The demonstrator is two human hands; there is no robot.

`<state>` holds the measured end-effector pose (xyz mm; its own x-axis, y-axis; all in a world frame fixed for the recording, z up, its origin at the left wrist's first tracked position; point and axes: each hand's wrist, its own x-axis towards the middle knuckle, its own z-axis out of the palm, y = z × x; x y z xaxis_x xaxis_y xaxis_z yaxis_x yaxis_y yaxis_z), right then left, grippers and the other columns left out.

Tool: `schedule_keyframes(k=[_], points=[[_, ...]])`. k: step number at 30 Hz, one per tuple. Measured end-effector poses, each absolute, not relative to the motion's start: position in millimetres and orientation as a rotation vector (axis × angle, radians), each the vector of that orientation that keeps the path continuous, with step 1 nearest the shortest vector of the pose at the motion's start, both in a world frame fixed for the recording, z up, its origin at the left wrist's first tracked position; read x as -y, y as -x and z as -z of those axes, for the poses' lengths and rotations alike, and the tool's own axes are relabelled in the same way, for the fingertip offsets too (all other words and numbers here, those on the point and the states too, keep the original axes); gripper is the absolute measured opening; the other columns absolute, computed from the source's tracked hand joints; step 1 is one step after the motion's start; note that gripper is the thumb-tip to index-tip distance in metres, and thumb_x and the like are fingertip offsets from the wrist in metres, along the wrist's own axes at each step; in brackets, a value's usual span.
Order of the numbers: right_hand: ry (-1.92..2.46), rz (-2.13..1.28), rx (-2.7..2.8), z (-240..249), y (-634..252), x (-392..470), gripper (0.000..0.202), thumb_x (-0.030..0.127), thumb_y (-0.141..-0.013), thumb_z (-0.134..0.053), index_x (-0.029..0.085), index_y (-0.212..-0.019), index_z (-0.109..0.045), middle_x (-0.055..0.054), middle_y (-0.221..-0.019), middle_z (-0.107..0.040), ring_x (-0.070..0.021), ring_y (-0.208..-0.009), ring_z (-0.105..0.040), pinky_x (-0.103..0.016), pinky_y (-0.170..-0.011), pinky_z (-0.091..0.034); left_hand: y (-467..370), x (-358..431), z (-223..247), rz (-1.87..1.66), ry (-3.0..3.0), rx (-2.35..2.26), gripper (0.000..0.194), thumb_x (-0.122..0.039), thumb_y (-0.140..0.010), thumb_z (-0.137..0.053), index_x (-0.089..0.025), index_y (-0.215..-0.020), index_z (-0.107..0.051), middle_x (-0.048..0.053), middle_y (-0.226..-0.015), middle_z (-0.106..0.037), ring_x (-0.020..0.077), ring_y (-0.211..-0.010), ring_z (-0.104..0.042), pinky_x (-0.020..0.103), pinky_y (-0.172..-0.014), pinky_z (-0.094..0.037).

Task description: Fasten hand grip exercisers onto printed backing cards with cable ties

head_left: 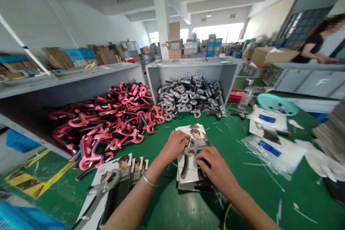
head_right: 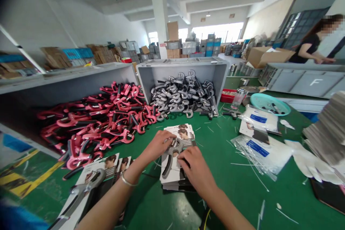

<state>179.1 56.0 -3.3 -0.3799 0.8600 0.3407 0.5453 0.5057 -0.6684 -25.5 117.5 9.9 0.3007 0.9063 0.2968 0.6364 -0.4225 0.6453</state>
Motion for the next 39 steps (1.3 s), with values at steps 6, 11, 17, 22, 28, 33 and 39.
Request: schedule_keyframes(k=[6,11,17,22,28,33,39], points=[[1.185,-0.652,1.846,11,-162,-79,0.008,0.018,-0.086,-0.068,0.023,-0.082,-0.064,-0.002,-0.094,-0.063,-0.0211,-0.099,-0.056,-0.035,-0.089,-0.044,23,-122,7,-0.937,-2.01,-1.168,0.014,-0.032,-0.083,-0.065,-0.026,-0.088,-0.076,0.005,-0.096,-0.074,0.0252,-0.1,-0.061,0.039,-0.094,-0.043],[1.192,-0.695,1.715,14,-159,-91,0.01,0.025,-0.091,-0.061,0.022,-0.082,-0.065,-0.004,-0.108,-0.063,-0.0223,-0.109,-0.053,-0.039,-0.097,-0.04,23,-115,17,-1.054,-1.89,-1.211,0.013,-0.035,-0.082,-0.069,-0.026,-0.085,-0.078,0.004,-0.089,-0.074,0.0251,-0.095,-0.062,0.039,-0.092,-0.044],[1.132,-0.726,1.936,22,-172,-86,0.017,0.033,-0.093,-0.057,0.023,-0.081,-0.066,-0.006,-0.136,-0.053,-0.0286,-0.126,-0.042,-0.05,-0.105,-0.031,19,-111,14,-1.118,-1.907,-1.168,0.011,-0.026,-0.085,-0.068,-0.025,-0.09,-0.078,0.005,-0.098,-0.077,0.0229,-0.1,-0.065,0.039,-0.098,-0.039],[1.133,-0.764,1.997,20,-175,-83,0.019,0.033,-0.093,-0.056,0.023,-0.081,-0.066,-0.007,-0.136,-0.052,-0.0297,-0.127,-0.041,-0.05,-0.104,-0.031,18,-109,16,-1.122,-1.874,-1.168,0.012,-0.026,-0.087,-0.067,-0.023,-0.089,-0.077,0.005,-0.097,-0.076,0.022,-0.1,-0.065,0.038,-0.099,-0.038],[1.154,-0.758,1.977,21,-172,-87,0.017,0.032,-0.093,-0.057,0.023,-0.082,-0.067,-0.007,-0.134,-0.053,-0.029,-0.126,-0.042,-0.05,-0.104,-0.032,20,-107,19,-1.13,-1.897,-1.141,0.011,-0.026,-0.087,-0.068,-0.024,-0.092,-0.077,0.004,-0.099,-0.075,0.0213,-0.101,-0.064,0.037,-0.099,-0.037],[1.162,-0.773,1.966,21,-173,-87,0.018,0.032,-0.093,-0.056,0.023,-0.081,-0.066,-0.006,-0.134,-0.053,-0.0281,-0.125,-0.042,-0.048,-0.104,-0.032,20,-107,19,-1.136,-1.904,-1.147,0.01,-0.025,-0.088,-0.068,-0.023,-0.092,-0.077,0.005,-0.099,-0.075,0.0208,-0.101,-0.064,0.036,-0.098,-0.036],[1.179,-0.759,1.953,20,-169,-90,0.019,0.03,-0.092,-0.056,0.023,-0.079,-0.067,-0.007,-0.132,-0.056,-0.0283,-0.125,-0.044,-0.047,-0.103,-0.032,21,-104,20,-1.141,-1.946,-1.164,0.009,-0.023,-0.087,-0.069,-0.023,-0.092,-0.076,0.003,-0.101,-0.074,0.0206,-0.102,-0.062,0.036,-0.097,-0.036]])
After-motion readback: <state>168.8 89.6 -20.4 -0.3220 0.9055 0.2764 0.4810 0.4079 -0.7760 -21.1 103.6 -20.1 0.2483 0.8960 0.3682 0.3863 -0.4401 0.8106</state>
